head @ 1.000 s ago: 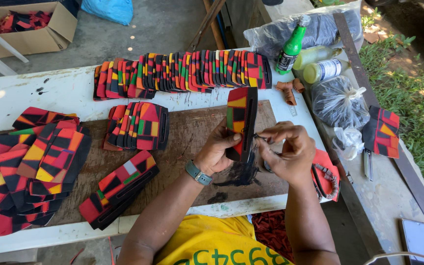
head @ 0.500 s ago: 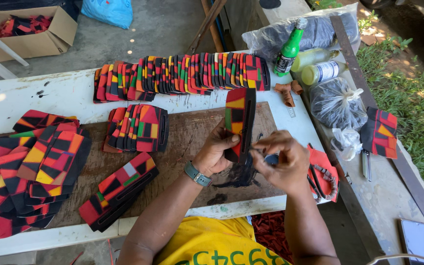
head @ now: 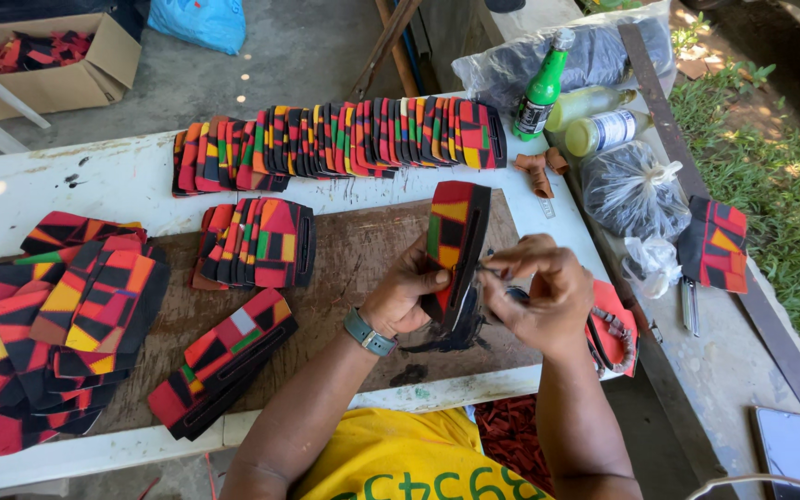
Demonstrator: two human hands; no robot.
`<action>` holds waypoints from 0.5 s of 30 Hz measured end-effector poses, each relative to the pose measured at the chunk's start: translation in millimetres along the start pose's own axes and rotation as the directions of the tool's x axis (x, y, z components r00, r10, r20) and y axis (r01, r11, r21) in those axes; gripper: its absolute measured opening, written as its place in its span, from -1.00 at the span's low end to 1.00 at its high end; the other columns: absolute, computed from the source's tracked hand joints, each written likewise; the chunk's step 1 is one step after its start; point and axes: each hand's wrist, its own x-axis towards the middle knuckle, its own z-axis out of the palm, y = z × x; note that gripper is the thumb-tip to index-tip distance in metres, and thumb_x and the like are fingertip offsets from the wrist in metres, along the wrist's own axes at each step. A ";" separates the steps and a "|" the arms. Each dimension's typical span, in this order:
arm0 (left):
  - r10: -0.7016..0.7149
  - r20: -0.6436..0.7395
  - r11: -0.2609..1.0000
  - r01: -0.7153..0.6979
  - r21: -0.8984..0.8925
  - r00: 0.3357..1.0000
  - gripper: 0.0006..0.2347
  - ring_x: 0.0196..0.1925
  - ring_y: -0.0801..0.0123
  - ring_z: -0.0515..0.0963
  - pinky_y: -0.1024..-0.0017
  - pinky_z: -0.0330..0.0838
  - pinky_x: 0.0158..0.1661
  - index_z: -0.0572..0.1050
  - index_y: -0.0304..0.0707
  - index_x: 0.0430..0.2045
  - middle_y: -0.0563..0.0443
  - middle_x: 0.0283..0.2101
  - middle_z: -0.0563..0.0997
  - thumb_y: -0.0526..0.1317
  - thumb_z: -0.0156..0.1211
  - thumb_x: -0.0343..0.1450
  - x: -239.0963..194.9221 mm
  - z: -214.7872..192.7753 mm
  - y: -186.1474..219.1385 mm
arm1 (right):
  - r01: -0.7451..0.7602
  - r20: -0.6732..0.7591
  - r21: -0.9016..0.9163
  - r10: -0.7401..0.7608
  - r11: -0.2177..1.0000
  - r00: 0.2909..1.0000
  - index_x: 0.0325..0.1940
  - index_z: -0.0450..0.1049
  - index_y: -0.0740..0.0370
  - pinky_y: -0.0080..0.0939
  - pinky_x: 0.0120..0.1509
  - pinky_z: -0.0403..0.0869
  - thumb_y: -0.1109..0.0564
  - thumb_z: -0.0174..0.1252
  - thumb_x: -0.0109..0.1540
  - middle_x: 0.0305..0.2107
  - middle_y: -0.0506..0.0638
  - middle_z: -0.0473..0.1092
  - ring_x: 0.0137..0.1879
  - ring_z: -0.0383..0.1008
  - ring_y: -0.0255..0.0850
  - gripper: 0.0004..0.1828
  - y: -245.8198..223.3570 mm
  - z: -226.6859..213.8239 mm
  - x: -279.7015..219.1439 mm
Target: The person repeatedly picks up small patterned pouches from a stack, holds them, and uses a small brush to apply black paint along the edges. After painting, the pouch is placed back on the table. The process is repeated for multiple pouches.
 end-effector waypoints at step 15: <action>-0.093 0.074 0.995 0.094 -0.010 0.993 -0.57 0.11 0.26 0.67 0.29 0.66 0.09 0.40 -0.25 0.25 -0.15 0.12 0.62 -0.44 0.31 0.46 -9.0 -9.8 -0.9 | -0.097 -0.078 0.144 0.109 0.985 0.991 -0.14 0.19 0.21 -0.31 0.00 0.51 0.43 0.34 0.20 -0.22 0.17 0.51 -0.05 0.55 -0.24 -0.56 10.2 -2.8 5.3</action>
